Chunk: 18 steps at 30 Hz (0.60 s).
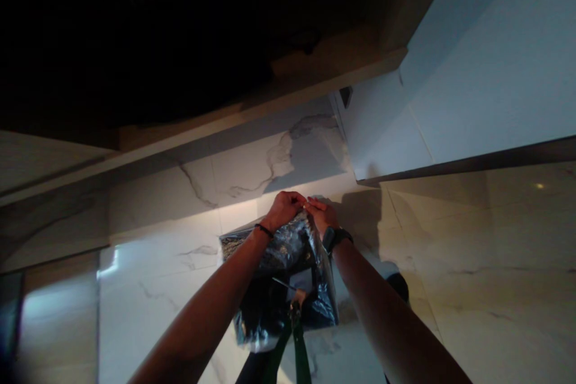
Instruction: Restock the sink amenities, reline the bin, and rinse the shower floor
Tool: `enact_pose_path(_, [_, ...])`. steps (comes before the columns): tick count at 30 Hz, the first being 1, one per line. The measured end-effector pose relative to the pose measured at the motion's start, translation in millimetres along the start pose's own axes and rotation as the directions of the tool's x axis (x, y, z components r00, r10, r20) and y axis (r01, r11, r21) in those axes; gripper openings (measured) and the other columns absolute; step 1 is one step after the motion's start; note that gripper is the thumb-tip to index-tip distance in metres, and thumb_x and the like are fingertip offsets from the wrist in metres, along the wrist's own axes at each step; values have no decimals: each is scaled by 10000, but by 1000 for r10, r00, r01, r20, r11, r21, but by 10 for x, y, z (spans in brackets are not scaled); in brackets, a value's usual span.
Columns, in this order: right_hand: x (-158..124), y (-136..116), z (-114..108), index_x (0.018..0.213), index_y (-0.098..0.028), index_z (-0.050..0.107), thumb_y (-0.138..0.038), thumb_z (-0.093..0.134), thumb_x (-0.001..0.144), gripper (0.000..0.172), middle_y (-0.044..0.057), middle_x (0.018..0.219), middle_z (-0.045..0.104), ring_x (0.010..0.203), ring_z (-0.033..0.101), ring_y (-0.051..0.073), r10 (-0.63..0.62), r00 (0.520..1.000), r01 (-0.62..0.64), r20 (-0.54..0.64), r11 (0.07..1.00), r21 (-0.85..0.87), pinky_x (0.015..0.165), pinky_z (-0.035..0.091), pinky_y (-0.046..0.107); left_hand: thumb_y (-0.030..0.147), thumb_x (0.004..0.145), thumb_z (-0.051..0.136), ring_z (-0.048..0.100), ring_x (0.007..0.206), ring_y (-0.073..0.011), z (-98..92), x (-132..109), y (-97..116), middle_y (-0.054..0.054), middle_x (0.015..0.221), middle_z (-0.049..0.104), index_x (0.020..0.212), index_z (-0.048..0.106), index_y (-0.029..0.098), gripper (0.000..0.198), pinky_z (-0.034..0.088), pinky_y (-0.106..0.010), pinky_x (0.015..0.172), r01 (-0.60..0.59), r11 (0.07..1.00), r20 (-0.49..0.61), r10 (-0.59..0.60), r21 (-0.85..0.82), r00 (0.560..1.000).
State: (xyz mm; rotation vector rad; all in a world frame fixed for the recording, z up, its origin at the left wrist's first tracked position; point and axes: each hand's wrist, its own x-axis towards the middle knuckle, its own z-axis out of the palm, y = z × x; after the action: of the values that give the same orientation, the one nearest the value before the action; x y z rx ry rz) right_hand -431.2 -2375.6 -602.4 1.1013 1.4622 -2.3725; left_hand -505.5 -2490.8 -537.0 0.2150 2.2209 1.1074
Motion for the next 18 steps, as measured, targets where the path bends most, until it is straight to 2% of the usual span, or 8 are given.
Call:
enact_pose_path(3, [-62,11,44,846,-170,744,-435,864,461,483,63,903,745,933,673,240,87,996,-82,-31,987,140,878,537,356,61,748,600,550,664,-99,3,-2,-19,-18,721,669,830,704,90,136,417,-190,631,8,998,-31,-10,-70,999])
enact_pose_path(6, [-132,-18,69,836,-161,731,-356,874,470,438,16,739,713,713,646,163,143,989,-131,-33,960,246,669,533,263,47,699,620,538,638,-95,-4,-13,-18,-2,681,645,774,693,92,115,406,-187,604,52,995,-15,-54,-81,998])
enact_pose_path(8, [-173,-46,84,823,-154,717,-323,865,510,385,0,669,683,636,619,140,166,986,-153,-17,942,298,595,512,236,65,705,624,554,653,-102,-15,-21,-5,-11,688,657,763,705,92,103,413,-192,611,73,995,17,-72,-72,997])
enact_pose_path(13, [-232,-79,114,810,-135,696,-231,816,584,274,25,722,699,669,638,128,190,982,-171,-17,915,365,614,522,210,87,723,651,569,672,-113,-16,-20,32,-24,708,680,783,728,91,98,419,-208,645,58,998,14,-59,27,998])
enact_pose_path(18, [-248,-70,127,816,-144,693,-271,809,573,297,22,728,702,653,626,126,180,983,-153,-47,926,345,609,513,220,97,785,575,552,651,-122,18,-12,25,-18,675,658,736,709,115,144,404,-224,646,0,980,-5,1,200,1000])
